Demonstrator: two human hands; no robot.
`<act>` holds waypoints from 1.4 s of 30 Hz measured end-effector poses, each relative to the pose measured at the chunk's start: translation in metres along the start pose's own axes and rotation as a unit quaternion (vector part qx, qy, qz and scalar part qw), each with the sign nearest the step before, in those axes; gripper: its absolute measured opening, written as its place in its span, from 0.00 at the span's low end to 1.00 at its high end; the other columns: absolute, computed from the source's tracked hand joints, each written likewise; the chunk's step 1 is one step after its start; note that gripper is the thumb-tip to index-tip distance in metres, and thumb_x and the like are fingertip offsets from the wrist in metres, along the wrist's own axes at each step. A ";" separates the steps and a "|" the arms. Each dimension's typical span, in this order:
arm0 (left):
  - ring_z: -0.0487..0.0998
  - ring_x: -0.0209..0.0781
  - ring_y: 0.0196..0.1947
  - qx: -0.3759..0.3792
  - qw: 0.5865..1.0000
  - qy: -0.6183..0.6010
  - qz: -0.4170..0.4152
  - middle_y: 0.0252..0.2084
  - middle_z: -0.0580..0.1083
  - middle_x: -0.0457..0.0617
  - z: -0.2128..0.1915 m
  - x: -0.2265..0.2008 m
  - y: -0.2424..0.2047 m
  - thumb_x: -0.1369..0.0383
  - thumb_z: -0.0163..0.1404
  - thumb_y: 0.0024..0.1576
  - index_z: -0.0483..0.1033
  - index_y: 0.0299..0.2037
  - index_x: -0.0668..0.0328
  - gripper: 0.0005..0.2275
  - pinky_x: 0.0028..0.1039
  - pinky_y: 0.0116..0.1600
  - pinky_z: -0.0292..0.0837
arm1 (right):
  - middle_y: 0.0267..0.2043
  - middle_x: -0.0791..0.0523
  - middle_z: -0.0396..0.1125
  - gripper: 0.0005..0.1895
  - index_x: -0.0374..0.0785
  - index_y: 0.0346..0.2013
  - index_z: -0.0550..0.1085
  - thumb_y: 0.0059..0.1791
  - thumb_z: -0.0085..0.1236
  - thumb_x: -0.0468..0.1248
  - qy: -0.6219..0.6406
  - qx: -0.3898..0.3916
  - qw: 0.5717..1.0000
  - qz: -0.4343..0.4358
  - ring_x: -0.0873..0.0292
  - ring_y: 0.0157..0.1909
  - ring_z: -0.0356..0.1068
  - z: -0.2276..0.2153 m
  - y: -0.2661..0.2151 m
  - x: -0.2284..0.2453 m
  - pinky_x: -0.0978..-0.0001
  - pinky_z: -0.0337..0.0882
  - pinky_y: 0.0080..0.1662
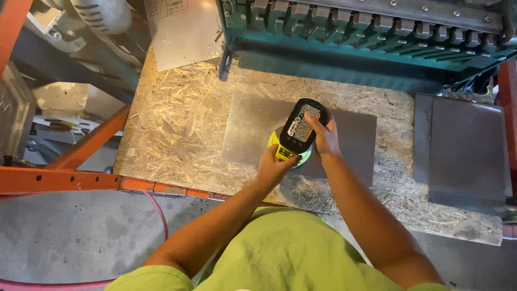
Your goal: The person uses a handheld electric sander to smooth a rectangular metal sheet on a workbench. They move the sander across the surface in overlapping passes while holding the sheet steady with the other hand.
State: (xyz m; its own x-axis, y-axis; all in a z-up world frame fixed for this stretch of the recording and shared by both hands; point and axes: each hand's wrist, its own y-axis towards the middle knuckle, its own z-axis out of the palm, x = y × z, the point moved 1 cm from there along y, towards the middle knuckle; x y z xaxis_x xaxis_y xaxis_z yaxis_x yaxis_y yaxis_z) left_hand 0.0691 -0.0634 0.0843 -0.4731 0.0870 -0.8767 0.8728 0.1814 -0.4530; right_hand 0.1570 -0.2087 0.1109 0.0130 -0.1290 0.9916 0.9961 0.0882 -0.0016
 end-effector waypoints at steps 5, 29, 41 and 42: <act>0.82 0.38 0.26 -0.002 0.998 -0.027 0.059 0.24 0.80 0.49 -0.013 -0.004 -0.001 0.57 0.78 0.40 0.81 0.34 0.53 0.20 0.27 0.37 0.76 | 0.75 0.44 0.62 0.40 0.39 0.75 0.64 0.55 0.70 0.51 -0.014 -0.006 1.000 0.025 0.36 0.79 0.56 0.019 -0.014 0.028 0.30 0.57 0.77; 0.78 0.40 0.25 0.003 0.964 -0.205 0.168 0.26 0.78 0.55 0.016 -0.019 0.031 0.68 0.77 0.44 0.79 0.38 0.63 0.19 0.31 0.32 0.73 | 0.90 0.48 0.36 0.50 0.55 0.87 0.44 0.54 0.47 0.61 -0.689 -0.003 0.714 0.125 0.40 0.88 0.35 -0.143 -0.073 -0.100 0.39 0.33 0.83; 0.78 0.40 0.23 0.000 0.962 -0.204 0.181 0.25 0.76 0.54 0.073 -0.043 0.062 0.67 0.75 0.47 0.77 0.39 0.65 0.19 0.31 0.30 0.72 | 0.89 0.45 0.38 0.43 0.40 0.86 0.45 0.61 0.35 0.59 -0.663 -0.062 0.741 0.090 0.42 0.89 0.36 -0.156 -0.072 -0.136 0.40 0.32 0.83; 0.78 0.40 0.23 0.000 0.962 -0.205 0.181 0.25 0.76 0.54 0.075 -0.043 0.067 0.67 0.75 0.47 0.77 0.39 0.65 0.19 0.31 0.30 0.72 | 0.89 0.45 0.38 0.43 0.40 0.86 0.45 0.61 0.35 0.59 -0.663 -0.062 0.740 0.089 0.42 0.89 0.36 -0.156 -0.073 -0.133 0.40 0.32 0.83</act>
State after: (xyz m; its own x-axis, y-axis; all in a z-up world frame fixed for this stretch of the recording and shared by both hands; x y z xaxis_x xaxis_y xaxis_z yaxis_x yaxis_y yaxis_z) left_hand 0.1567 -0.1282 0.0801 -0.0508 -0.2484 -0.9673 0.9714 0.2128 -0.1056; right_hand 0.0958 -0.3523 -0.0413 0.1303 0.9647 0.2287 0.9903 -0.1153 -0.0778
